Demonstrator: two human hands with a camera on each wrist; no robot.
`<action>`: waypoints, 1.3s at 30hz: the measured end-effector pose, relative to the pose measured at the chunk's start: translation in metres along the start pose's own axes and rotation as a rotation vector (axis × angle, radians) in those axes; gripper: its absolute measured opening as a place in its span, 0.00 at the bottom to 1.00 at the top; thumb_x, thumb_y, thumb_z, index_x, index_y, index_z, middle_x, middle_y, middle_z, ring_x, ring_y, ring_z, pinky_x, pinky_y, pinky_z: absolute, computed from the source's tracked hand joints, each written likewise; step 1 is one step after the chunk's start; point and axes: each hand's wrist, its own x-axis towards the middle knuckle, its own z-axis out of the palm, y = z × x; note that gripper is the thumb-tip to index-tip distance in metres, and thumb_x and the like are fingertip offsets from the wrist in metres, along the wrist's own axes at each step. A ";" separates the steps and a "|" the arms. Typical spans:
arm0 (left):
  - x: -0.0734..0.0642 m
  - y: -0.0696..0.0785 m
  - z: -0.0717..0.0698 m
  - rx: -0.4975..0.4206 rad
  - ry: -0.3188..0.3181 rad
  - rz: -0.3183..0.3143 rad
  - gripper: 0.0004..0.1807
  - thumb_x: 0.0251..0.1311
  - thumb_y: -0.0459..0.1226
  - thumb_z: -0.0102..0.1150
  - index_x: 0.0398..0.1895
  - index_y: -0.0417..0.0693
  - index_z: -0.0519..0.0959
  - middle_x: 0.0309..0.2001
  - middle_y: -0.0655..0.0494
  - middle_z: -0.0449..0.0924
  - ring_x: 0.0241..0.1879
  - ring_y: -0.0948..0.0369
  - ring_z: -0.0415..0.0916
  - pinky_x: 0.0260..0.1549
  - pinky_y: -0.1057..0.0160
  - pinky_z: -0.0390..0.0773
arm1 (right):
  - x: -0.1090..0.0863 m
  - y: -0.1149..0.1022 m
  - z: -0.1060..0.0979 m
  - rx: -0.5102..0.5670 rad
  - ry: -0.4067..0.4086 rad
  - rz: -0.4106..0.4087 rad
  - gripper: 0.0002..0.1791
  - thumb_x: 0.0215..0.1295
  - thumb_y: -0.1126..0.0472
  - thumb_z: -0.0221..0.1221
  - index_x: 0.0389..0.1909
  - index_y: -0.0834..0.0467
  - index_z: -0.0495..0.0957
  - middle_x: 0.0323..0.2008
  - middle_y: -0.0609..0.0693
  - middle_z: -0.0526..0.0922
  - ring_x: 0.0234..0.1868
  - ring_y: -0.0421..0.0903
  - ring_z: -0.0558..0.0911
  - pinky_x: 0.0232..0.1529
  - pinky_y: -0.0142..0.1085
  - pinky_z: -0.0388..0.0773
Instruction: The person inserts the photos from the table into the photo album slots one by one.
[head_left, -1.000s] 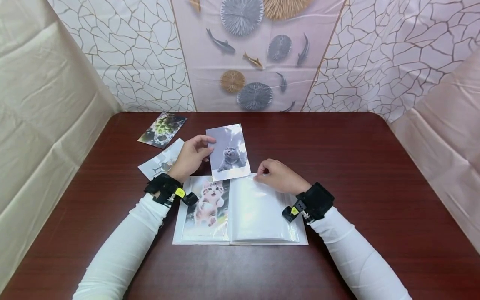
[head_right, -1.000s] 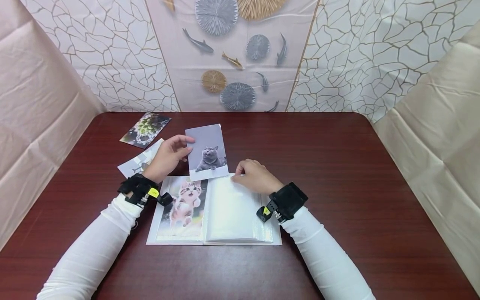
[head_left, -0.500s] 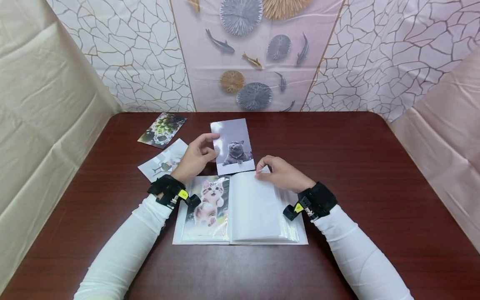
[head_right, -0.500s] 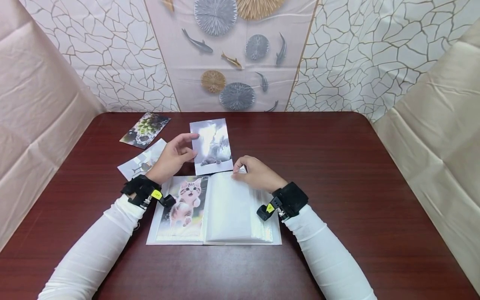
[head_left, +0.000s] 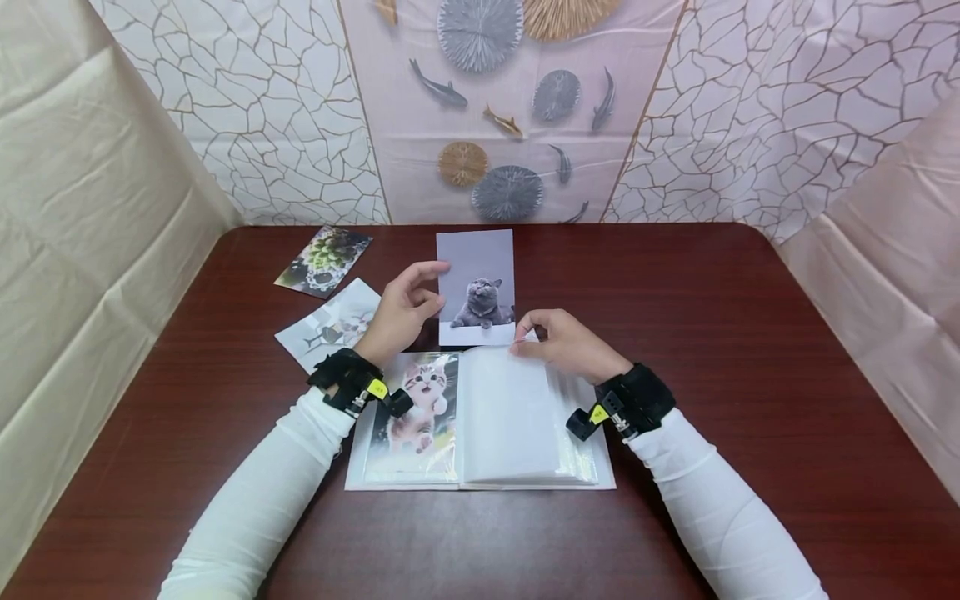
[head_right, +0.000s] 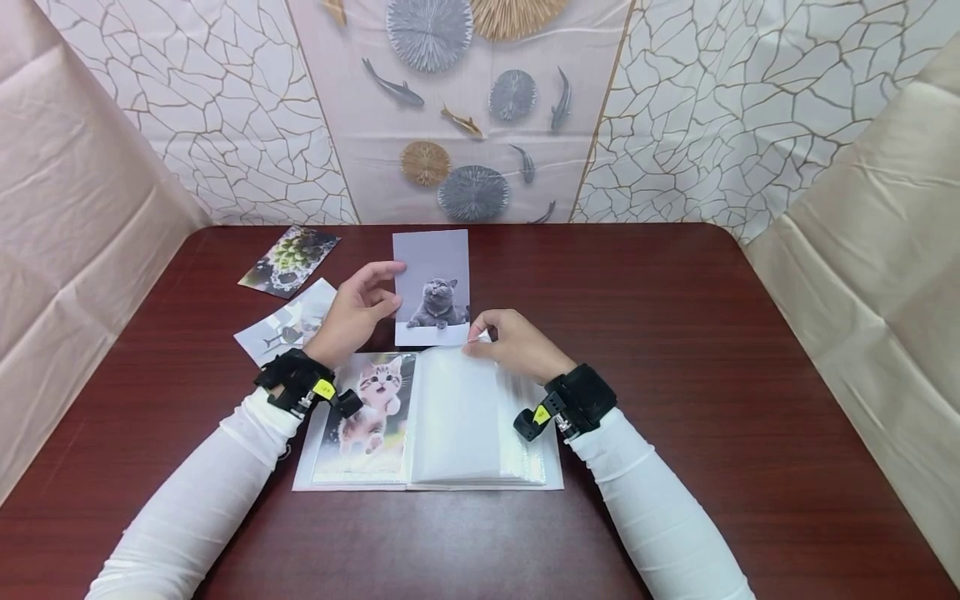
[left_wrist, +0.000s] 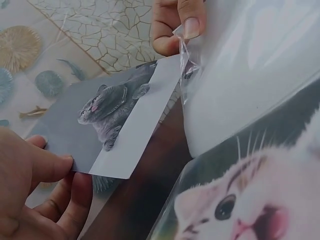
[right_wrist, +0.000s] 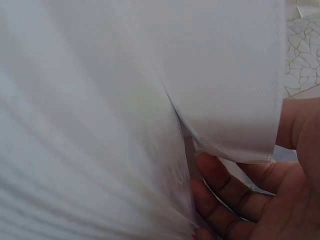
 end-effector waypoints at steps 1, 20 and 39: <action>0.000 0.000 0.001 -0.002 -0.002 0.002 0.25 0.70 0.25 0.56 0.68 0.49 0.72 0.67 0.51 0.73 0.41 0.62 0.79 0.43 0.71 0.77 | 0.000 0.000 0.000 0.003 0.002 0.006 0.04 0.66 0.64 0.65 0.36 0.60 0.79 0.38 0.53 0.75 0.43 0.50 0.68 0.44 0.41 0.61; 0.002 -0.004 0.008 -0.038 -0.012 -0.022 0.25 0.69 0.25 0.56 0.67 0.48 0.71 0.65 0.50 0.74 0.45 0.58 0.77 0.46 0.71 0.77 | 0.003 -0.002 -0.004 0.224 -0.008 0.111 0.21 0.63 0.69 0.67 0.49 0.61 0.65 0.24 0.45 0.82 0.28 0.43 0.76 0.34 0.34 0.66; 0.007 -0.003 0.022 -0.063 0.011 -0.021 0.25 0.67 0.23 0.57 0.65 0.47 0.72 0.58 0.48 0.76 0.43 0.59 0.78 0.45 0.70 0.78 | 0.003 0.000 -0.004 0.183 -0.015 0.113 0.36 0.66 0.66 0.66 0.70 0.66 0.60 0.41 0.59 0.88 0.32 0.40 0.83 0.41 0.33 0.75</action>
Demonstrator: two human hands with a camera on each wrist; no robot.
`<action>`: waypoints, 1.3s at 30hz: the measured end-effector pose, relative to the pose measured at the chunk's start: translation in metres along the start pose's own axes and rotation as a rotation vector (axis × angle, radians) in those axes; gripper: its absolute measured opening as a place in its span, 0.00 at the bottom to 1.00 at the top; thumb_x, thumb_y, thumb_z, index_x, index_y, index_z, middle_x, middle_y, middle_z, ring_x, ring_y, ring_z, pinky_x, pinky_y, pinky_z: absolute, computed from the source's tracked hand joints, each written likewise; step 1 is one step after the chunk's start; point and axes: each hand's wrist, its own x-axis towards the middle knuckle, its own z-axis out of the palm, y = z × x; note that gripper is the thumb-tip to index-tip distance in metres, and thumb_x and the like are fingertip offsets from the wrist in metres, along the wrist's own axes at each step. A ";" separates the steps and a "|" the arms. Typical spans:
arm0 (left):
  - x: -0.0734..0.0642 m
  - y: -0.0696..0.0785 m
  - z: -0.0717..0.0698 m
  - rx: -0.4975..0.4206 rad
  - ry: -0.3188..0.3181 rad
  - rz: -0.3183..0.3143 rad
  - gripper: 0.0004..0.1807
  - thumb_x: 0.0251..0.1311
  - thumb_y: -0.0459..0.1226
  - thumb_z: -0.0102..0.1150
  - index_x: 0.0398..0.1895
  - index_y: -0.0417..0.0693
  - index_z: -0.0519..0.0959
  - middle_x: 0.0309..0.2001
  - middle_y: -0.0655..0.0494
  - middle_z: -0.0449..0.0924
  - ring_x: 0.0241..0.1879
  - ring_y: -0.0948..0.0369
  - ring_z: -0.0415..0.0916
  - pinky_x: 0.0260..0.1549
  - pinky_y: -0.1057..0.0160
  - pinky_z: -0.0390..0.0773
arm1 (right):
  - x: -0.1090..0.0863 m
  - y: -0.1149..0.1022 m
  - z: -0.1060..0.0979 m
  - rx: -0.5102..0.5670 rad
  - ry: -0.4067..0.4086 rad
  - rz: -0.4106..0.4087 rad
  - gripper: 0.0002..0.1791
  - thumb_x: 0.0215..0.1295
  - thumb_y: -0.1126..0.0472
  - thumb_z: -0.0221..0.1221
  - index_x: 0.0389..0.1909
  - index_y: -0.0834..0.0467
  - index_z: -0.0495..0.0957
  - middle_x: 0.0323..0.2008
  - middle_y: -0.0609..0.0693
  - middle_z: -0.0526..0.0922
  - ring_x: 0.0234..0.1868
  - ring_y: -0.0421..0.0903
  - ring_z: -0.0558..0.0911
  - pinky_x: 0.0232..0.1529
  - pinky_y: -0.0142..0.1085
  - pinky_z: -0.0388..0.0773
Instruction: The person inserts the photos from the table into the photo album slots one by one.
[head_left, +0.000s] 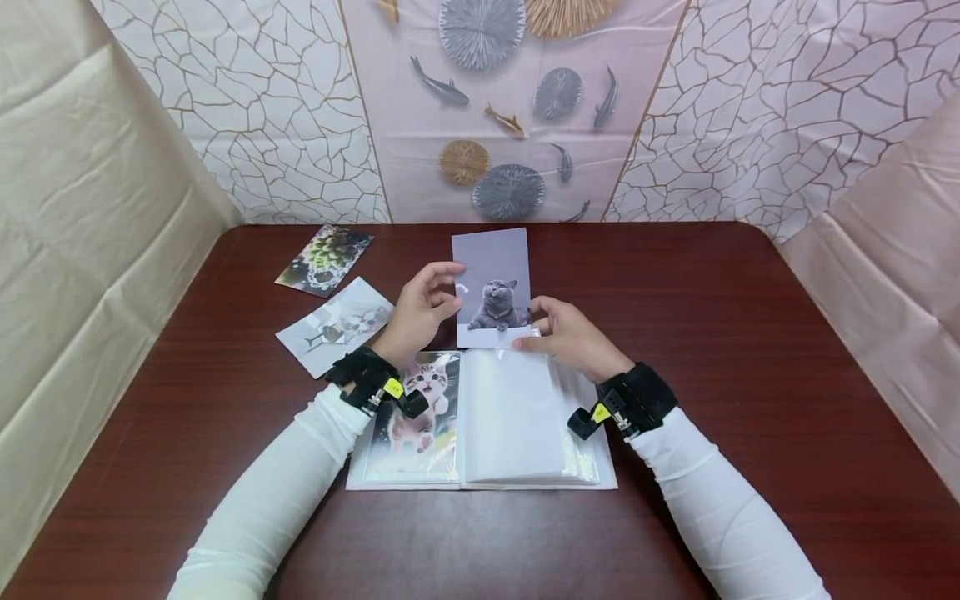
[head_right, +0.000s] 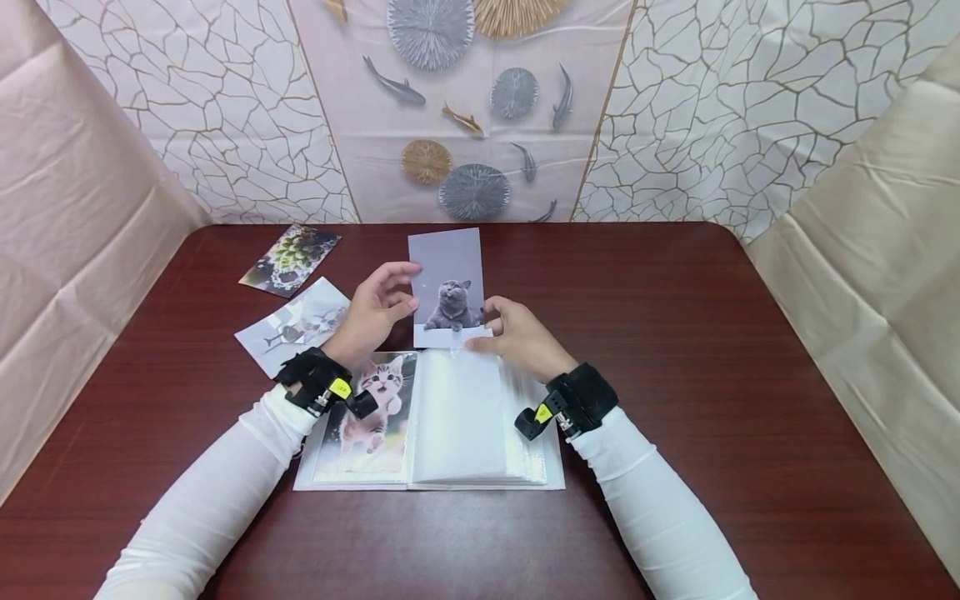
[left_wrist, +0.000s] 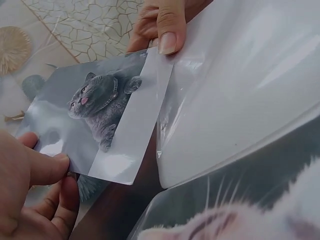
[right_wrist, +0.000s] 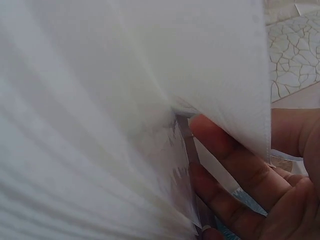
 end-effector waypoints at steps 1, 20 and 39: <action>0.000 0.000 0.001 -0.003 0.000 -0.004 0.25 0.67 0.23 0.57 0.65 0.48 0.72 0.57 0.48 0.76 0.42 0.59 0.78 0.44 0.70 0.78 | 0.000 0.000 0.000 -0.001 -0.002 0.004 0.38 0.66 0.66 0.66 0.72 0.67 0.58 0.41 0.60 0.88 0.32 0.40 0.84 0.42 0.33 0.75; 0.001 -0.003 0.009 -0.069 0.003 -0.015 0.23 0.64 0.23 0.61 0.61 0.44 0.72 0.50 0.48 0.76 0.35 0.59 0.80 0.42 0.69 0.81 | -0.002 -0.003 0.000 0.011 -0.007 0.037 0.52 0.67 0.63 0.66 0.80 0.66 0.40 0.43 0.61 0.87 0.35 0.41 0.87 0.70 0.53 0.69; 0.005 -0.004 0.013 -0.059 -0.018 -0.036 0.29 0.65 0.23 0.60 0.66 0.48 0.67 0.44 0.50 0.73 0.32 0.59 0.80 0.40 0.66 0.83 | -0.004 -0.003 -0.003 0.025 -0.002 0.005 0.51 0.67 0.64 0.65 0.80 0.66 0.41 0.44 0.61 0.87 0.34 0.40 0.85 0.54 0.36 0.75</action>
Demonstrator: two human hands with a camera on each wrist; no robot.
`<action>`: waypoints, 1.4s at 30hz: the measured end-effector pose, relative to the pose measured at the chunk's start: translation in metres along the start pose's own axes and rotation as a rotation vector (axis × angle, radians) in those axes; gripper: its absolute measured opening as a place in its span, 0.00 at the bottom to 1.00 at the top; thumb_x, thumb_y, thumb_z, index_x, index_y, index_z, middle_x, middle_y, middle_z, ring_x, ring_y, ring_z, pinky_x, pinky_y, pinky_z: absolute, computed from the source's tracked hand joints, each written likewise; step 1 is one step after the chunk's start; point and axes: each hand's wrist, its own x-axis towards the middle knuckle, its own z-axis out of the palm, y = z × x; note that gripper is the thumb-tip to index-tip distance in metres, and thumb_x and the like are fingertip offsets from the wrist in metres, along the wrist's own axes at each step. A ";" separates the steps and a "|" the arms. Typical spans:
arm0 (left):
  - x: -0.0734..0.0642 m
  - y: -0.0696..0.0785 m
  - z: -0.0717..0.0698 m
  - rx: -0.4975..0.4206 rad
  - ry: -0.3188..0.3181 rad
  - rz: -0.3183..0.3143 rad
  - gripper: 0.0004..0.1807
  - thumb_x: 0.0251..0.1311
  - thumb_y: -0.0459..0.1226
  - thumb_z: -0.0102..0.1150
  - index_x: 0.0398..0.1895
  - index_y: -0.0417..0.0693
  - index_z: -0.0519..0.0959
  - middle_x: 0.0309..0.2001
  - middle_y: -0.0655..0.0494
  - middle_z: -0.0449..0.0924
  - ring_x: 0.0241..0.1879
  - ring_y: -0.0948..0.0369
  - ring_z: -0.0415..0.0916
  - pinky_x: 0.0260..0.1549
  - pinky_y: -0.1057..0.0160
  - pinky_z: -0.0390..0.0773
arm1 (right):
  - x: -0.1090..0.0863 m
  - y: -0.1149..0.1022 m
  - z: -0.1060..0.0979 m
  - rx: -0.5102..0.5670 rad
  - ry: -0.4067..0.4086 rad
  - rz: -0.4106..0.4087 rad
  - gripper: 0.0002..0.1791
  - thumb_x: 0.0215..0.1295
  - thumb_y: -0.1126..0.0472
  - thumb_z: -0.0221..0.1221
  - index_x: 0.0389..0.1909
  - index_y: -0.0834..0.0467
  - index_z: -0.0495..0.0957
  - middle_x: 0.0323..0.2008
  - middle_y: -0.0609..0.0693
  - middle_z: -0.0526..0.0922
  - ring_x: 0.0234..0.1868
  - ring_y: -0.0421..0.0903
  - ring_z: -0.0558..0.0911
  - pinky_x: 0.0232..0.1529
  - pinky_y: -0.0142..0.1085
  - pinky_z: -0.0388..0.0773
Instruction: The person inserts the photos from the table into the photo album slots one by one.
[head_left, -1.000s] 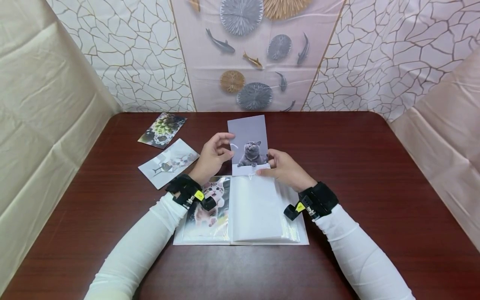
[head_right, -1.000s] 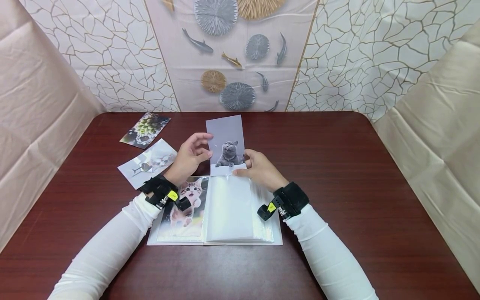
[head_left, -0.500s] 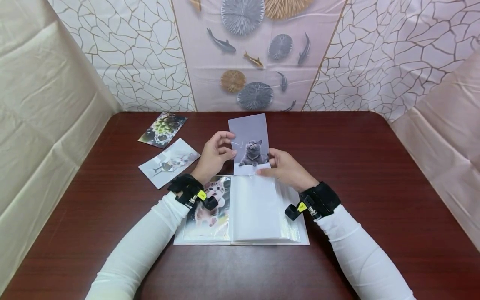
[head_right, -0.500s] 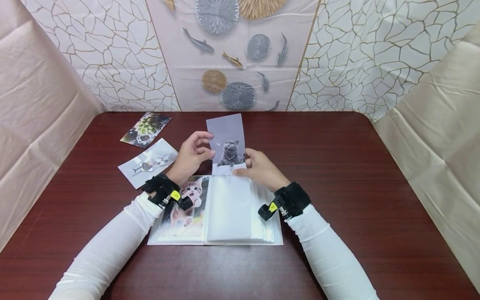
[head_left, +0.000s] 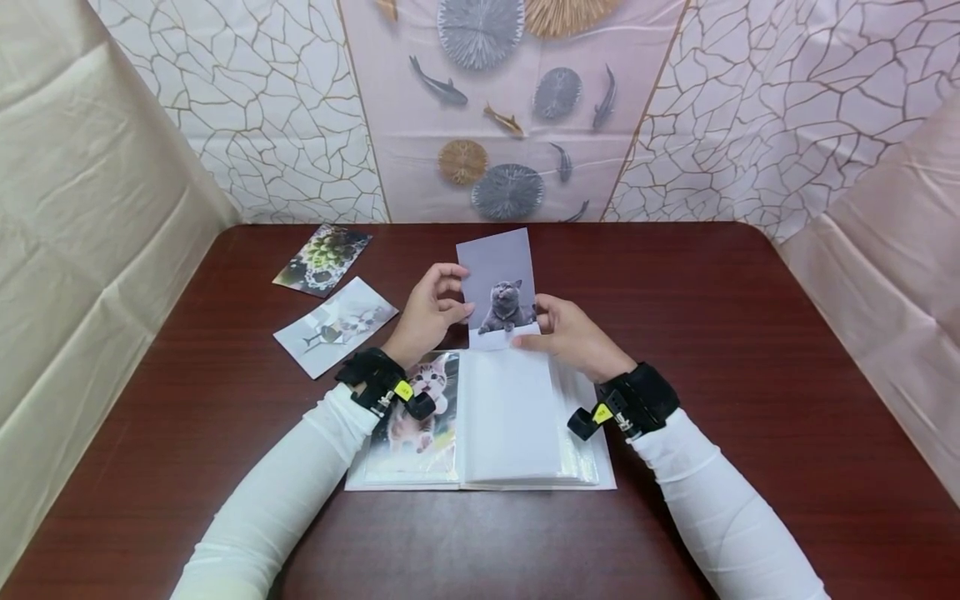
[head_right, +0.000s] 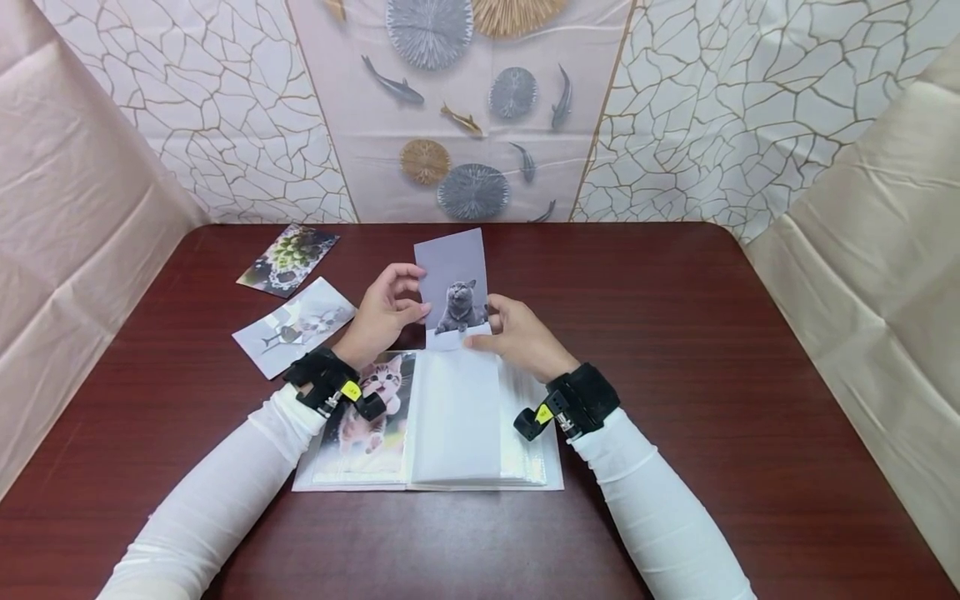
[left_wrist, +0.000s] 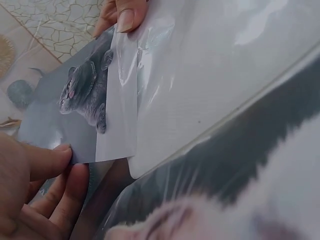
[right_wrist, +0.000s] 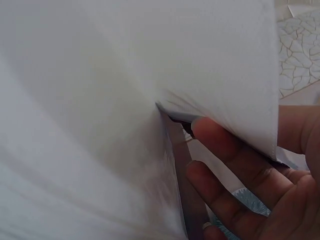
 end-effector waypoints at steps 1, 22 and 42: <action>0.000 0.000 -0.001 -0.003 -0.006 -0.009 0.32 0.65 0.22 0.60 0.69 0.51 0.65 0.43 0.51 0.72 0.31 0.59 0.80 0.40 0.65 0.84 | 0.000 0.000 0.000 -0.002 0.003 0.002 0.51 0.67 0.64 0.65 0.80 0.67 0.42 0.44 0.61 0.87 0.34 0.40 0.85 0.55 0.38 0.74; 0.004 0.003 -0.023 0.063 -0.187 -0.041 0.51 0.64 0.22 0.60 0.79 0.66 0.46 0.33 0.47 0.71 0.28 0.51 0.83 0.37 0.60 0.85 | -0.001 -0.002 0.005 -0.050 -0.015 0.003 0.47 0.68 0.63 0.65 0.79 0.65 0.47 0.53 0.63 0.85 0.40 0.42 0.86 0.59 0.46 0.80; 0.000 0.003 -0.019 0.048 -0.268 -0.055 0.46 0.67 0.25 0.59 0.78 0.65 0.46 0.30 0.50 0.71 0.26 0.53 0.81 0.30 0.62 0.79 | -0.002 -0.001 0.003 0.028 -0.019 -0.033 0.43 0.66 0.65 0.66 0.77 0.64 0.54 0.39 0.56 0.88 0.34 0.42 0.84 0.41 0.35 0.78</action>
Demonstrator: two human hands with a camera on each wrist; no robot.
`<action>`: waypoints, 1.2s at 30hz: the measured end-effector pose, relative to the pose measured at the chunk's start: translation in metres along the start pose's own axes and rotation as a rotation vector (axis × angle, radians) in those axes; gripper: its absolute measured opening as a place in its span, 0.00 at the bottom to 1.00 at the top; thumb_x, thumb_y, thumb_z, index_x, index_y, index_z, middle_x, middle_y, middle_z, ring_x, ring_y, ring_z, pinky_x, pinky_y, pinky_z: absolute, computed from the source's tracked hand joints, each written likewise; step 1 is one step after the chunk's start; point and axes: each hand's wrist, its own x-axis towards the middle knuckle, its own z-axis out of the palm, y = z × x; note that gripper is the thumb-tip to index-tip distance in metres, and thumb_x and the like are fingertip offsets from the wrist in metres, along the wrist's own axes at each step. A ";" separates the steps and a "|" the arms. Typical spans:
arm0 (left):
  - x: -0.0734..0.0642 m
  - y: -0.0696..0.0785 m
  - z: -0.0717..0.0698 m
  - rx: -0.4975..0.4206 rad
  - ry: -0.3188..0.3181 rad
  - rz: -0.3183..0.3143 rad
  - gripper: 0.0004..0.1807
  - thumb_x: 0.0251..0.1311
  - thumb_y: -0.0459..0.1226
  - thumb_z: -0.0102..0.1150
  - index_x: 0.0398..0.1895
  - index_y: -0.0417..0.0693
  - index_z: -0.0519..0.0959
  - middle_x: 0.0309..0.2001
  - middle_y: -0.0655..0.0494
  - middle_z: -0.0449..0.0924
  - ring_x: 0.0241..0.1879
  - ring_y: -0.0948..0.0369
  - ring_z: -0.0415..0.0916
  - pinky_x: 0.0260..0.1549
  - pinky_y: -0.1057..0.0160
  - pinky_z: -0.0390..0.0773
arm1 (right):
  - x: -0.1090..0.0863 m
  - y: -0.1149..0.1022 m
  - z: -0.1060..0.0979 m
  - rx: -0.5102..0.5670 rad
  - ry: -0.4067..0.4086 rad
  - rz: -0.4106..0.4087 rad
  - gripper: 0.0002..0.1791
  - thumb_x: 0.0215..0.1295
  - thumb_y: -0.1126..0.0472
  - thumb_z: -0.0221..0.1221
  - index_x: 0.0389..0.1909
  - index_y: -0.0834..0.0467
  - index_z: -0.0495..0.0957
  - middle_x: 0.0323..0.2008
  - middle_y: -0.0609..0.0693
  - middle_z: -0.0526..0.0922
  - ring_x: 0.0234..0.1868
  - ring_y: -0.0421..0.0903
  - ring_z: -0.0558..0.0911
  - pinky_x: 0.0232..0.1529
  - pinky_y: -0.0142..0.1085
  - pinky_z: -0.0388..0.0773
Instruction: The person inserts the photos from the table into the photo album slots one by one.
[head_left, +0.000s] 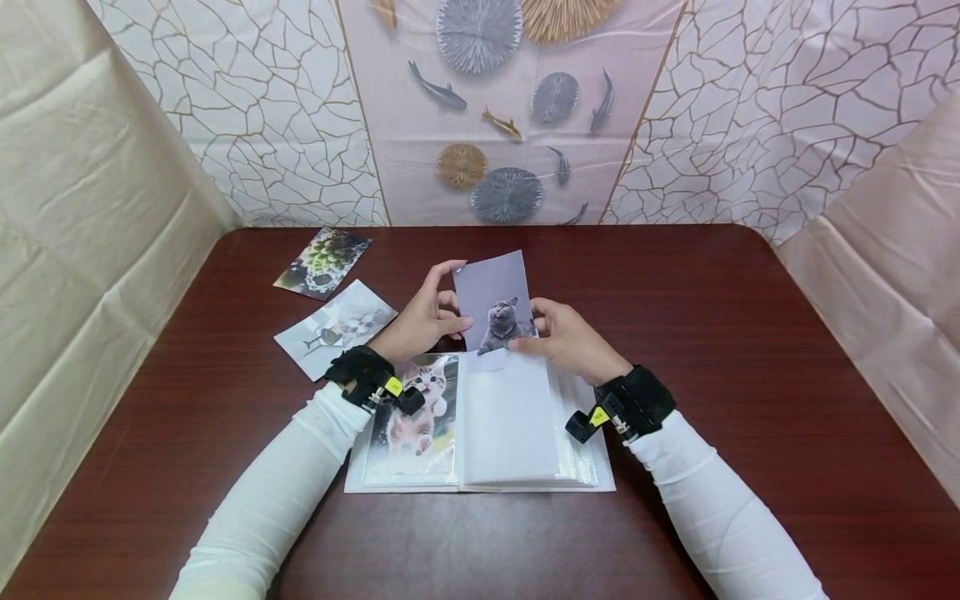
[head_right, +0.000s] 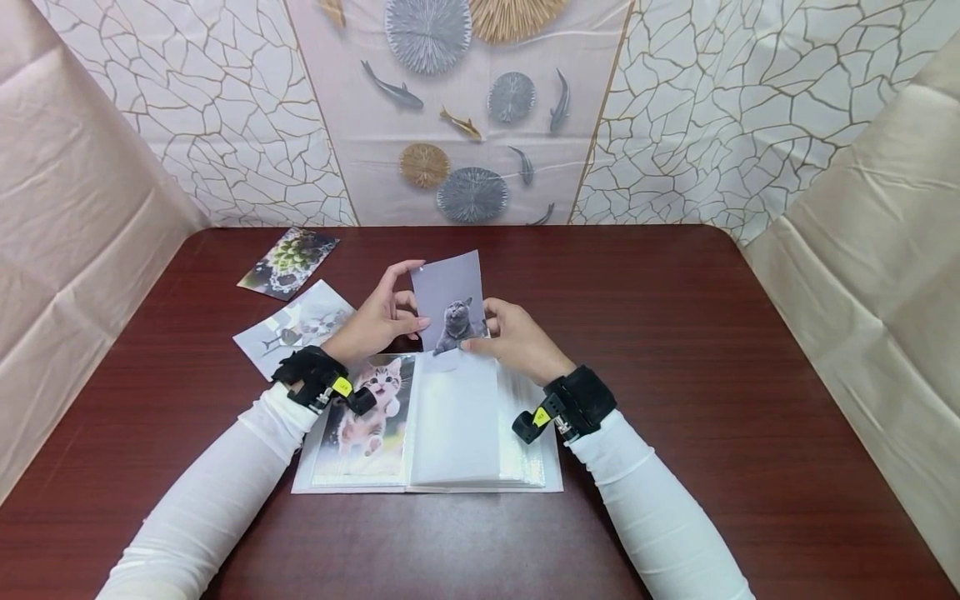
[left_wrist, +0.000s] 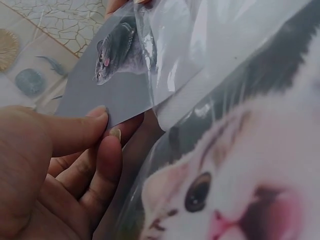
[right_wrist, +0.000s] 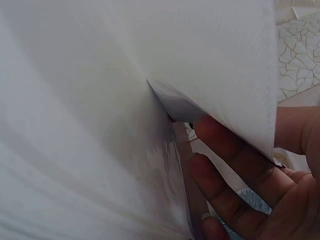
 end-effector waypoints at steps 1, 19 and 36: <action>0.000 0.000 0.000 0.000 -0.001 -0.004 0.46 0.67 0.25 0.59 0.78 0.65 0.47 0.30 0.51 0.71 0.26 0.53 0.81 0.30 0.62 0.78 | 0.000 0.000 0.000 0.004 0.000 -0.001 0.42 0.66 0.65 0.66 0.76 0.64 0.55 0.39 0.56 0.88 0.34 0.43 0.85 0.41 0.34 0.78; 0.000 0.001 -0.003 0.047 -0.020 0.070 0.37 0.70 0.25 0.55 0.76 0.56 0.55 0.34 0.47 0.76 0.30 0.53 0.78 0.36 0.64 0.80 | 0.000 0.000 0.001 -0.033 0.010 -0.009 0.43 0.67 0.65 0.65 0.77 0.66 0.52 0.39 0.58 0.87 0.33 0.43 0.83 0.40 0.34 0.76; 0.000 -0.001 -0.003 0.094 -0.036 0.078 0.31 0.71 0.27 0.54 0.73 0.51 0.60 0.29 0.43 0.73 0.30 0.48 0.76 0.37 0.62 0.80 | -0.002 -0.001 0.002 -0.070 0.025 -0.042 0.35 0.67 0.64 0.65 0.72 0.62 0.63 0.39 0.58 0.89 0.39 0.44 0.80 0.47 0.38 0.71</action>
